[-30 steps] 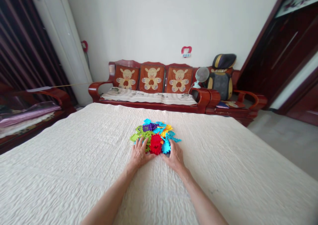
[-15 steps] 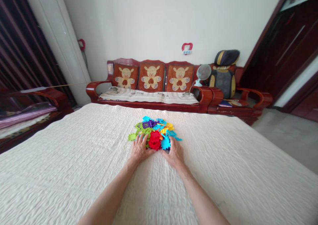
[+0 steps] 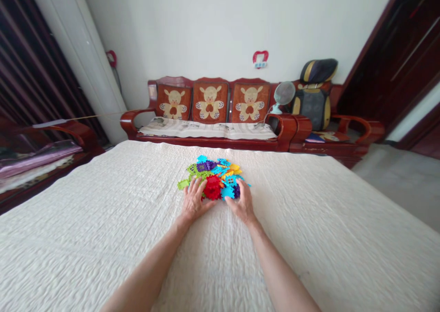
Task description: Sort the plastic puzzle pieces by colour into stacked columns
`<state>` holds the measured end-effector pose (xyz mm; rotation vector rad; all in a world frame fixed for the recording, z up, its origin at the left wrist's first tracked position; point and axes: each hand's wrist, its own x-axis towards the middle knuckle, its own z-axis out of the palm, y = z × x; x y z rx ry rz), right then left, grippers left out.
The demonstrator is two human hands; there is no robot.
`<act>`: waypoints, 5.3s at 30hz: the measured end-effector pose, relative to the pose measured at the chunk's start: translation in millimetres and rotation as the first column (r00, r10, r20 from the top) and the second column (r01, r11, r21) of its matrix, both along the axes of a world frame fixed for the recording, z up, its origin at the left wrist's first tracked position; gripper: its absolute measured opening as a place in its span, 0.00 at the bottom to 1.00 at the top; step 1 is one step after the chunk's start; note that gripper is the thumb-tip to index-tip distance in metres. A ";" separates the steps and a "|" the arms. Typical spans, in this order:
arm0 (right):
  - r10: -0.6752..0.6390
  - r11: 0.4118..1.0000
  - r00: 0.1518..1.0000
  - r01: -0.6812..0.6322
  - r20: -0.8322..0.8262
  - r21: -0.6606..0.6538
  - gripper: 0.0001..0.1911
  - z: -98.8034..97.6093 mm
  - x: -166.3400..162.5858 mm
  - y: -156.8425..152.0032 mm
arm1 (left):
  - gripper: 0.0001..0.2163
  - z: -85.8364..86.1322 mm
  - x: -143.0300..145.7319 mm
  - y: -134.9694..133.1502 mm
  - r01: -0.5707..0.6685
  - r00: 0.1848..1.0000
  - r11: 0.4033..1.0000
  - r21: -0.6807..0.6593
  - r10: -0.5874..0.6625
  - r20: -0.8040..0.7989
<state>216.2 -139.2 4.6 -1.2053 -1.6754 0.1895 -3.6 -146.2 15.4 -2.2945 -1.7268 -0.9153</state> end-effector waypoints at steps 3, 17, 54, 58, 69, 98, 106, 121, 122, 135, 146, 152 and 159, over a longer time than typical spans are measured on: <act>0.019 0.995 0.964 -0.045 -0.264 -0.092 0.33 -1.4 5.1 2.0 | 0.28 7.1 9.7 -13.2 0.119 0.993 0.988 0.099 -0.121 0.010; -0.191 0.966 0.722 0.018 -0.666 -0.258 0.28 -10.4 24.9 21.0 | 0.11 7.4 76.0 -3.0 0.516 0.846 0.834 0.192 -0.532 0.039; -0.213 0.948 0.977 0.214 0.028 -0.237 0.22 -2.3 69.6 31.2 | 0.15 -7.1 111.0 23.5 0.330 0.937 0.938 0.102 -0.339 0.083; -0.305 0.925 0.950 0.313 0.071 -0.214 0.24 -2.9 80.4 36.7 | 0.14 -4.9 111.6 23.3 0.319 0.944 0.944 0.083 -0.324 0.054; -0.120 0.965 0.958 0.174 0.262 -0.194 0.29 -8.7 88.5 39.0 | 0.15 -9.8 110.5 25.6 0.331 0.943 0.942 0.058 -0.333 0.019; -0.520 0.704 0.736 0.657 0.434 -0.270 0.37 9.0 170.3 101.2 | 0.15 -18.0 110.8 31.2 0.343 0.939 0.919 0.195 -0.341 -0.045; -0.508 0.692 0.718 0.669 0.476 -0.271 0.28 7.0 174.1 104.6 | 0.15 -22.7 108.8 32.8 0.353 0.936 0.914 0.200 -0.349 -0.054; -0.624 0.622 0.662 0.742 0.414 -0.250 0.34 6.7 203.6 104.5 | 0.14 -21.8 108.3 33.1 0.357 0.934 0.910 0.209 -0.354 -0.056; -0.625 0.606 0.651 0.752 0.431 -0.258 0.33 7.9 201.9 103.6 | 0.14 -21.9 108.1 33.1 0.358 0.933 0.910 0.210 -0.355 -0.055; -0.652 0.546 0.606 0.792 0.455 -0.273 0.24 13.0 212.3 107.2 | 0.14 -21.2 107.4 33.7 0.367 0.930 0.906 0.212 -0.362 -0.064; -0.660 0.465 0.570 0.822 0.489 -0.330 0.21 19.0 231.9 121.3 | 0.14 -21.0 107.9 33.8 0.363 0.932 0.906 0.218 -0.352 -0.089; -0.669 0.449 0.542 0.840 0.508 -0.306 0.22 15.0 231.3 124.7 | 0.14 -20.7 107.4 33.3 0.367 0.930 0.905 0.214 -0.354 -0.097; -0.662 0.458 0.512 0.854 0.547 -0.246 0.20 20.2 224.3 117.5 | 0.14 -21.5 107.3 33.5 0.369 0.929 0.905 0.209 -0.355 -0.104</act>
